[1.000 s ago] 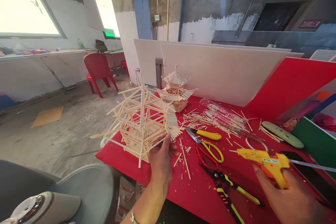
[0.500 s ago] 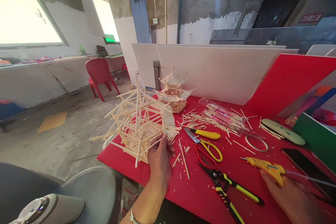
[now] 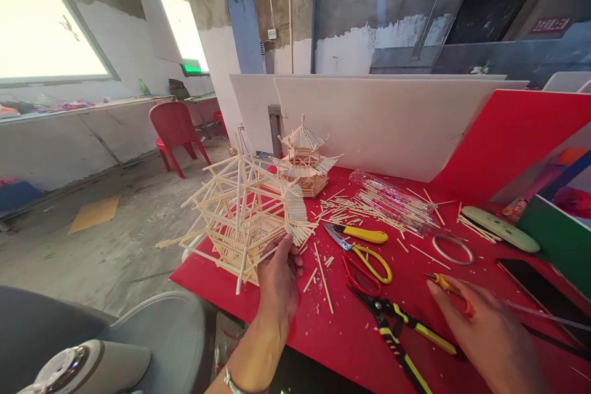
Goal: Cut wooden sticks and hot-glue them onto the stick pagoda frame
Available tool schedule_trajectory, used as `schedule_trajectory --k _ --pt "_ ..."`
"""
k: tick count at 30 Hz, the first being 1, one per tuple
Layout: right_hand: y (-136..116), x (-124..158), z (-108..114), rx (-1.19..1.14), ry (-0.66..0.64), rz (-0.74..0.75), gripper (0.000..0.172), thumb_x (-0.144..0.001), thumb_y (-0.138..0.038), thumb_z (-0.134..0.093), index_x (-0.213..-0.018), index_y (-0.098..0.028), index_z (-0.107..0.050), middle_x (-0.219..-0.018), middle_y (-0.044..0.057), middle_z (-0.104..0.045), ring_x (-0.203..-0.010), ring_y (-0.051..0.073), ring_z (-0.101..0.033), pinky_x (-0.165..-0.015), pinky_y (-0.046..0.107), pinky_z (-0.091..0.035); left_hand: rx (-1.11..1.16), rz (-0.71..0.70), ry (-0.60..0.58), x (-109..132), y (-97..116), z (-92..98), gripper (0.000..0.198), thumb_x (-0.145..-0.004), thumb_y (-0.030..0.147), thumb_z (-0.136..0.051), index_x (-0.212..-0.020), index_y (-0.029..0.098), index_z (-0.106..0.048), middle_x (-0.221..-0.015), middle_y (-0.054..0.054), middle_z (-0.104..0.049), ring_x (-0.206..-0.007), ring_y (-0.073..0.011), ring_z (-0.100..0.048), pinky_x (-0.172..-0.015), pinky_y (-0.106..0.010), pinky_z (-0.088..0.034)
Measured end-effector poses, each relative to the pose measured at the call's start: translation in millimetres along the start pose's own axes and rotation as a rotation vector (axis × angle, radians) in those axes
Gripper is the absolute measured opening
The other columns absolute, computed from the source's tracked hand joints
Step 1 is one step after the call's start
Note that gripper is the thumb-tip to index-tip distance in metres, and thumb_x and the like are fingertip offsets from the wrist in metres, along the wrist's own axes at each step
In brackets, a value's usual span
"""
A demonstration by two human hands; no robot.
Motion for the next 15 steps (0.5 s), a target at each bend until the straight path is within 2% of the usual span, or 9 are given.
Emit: schedule_trajectory --k 3,10,13,15 --pt "-10 0 -4 -0.027 -0.070 0.046 0.076 -0.085 -0.078 -0.032 -0.104 -0.015 -0.070 -0.102 0.014 -0.071 -0.093 0.032 -0.064 -0.079 0.043 -0.050 -0.013 0.008 0.008 -2 -1 1.3 0.023 -0.068 0.029 -0.077 -0.074 0.017 -0.059 -0.053 0.005 -0.057 -0.039 -0.0076 -0.048 -0.036 -0.018 -0.034" --pt "-29 -2 -5 -0.097 -0.105 0.030 0.071 -0.084 -0.079 -0.035 -0.105 -0.020 -0.069 -0.105 0.011 -0.070 -0.095 0.032 -0.065 -0.080 0.044 -0.050 -0.033 0.001 0.013 -4 -1 1.7 0.025 -0.067 0.031 -0.078 -0.076 0.016 -0.060 -0.055 0.005 -0.057 -0.041 -0.0073 -0.048 -0.036 -0.017 -0.032" --pt "-51 -2 -3 -0.193 -0.099 0.043 0.064 -0.086 -0.074 -0.041 -0.104 -0.021 -0.070 -0.104 0.011 -0.071 -0.095 0.030 -0.065 -0.081 0.043 -0.051 -0.027 -0.024 0.013 -3 0 2.1 0.030 -0.064 0.031 -0.081 -0.084 0.016 -0.063 -0.056 0.005 -0.057 -0.042 -0.0075 -0.049 -0.037 -0.017 -0.032" --pt "-74 0 -3 -0.295 -0.103 0.047 0.054 -0.087 -0.068 -0.046 -0.104 -0.022 -0.070 -0.103 0.010 -0.071 -0.094 0.028 -0.066 -0.080 0.040 -0.052 -0.024 -0.025 0.022 -3 -1 2.8 0.034 -0.063 0.031 -0.082 -0.086 0.016 -0.064 -0.055 0.005 -0.058 -0.043 -0.0075 -0.049 -0.037 -0.016 -0.032"
Point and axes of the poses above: each hand's wrist, its own x-axis away from the middle knuckle, its own z-axis out of the back of the hand, y = z × x, the point moved 4 cm from there along -x, towards the middle knuckle
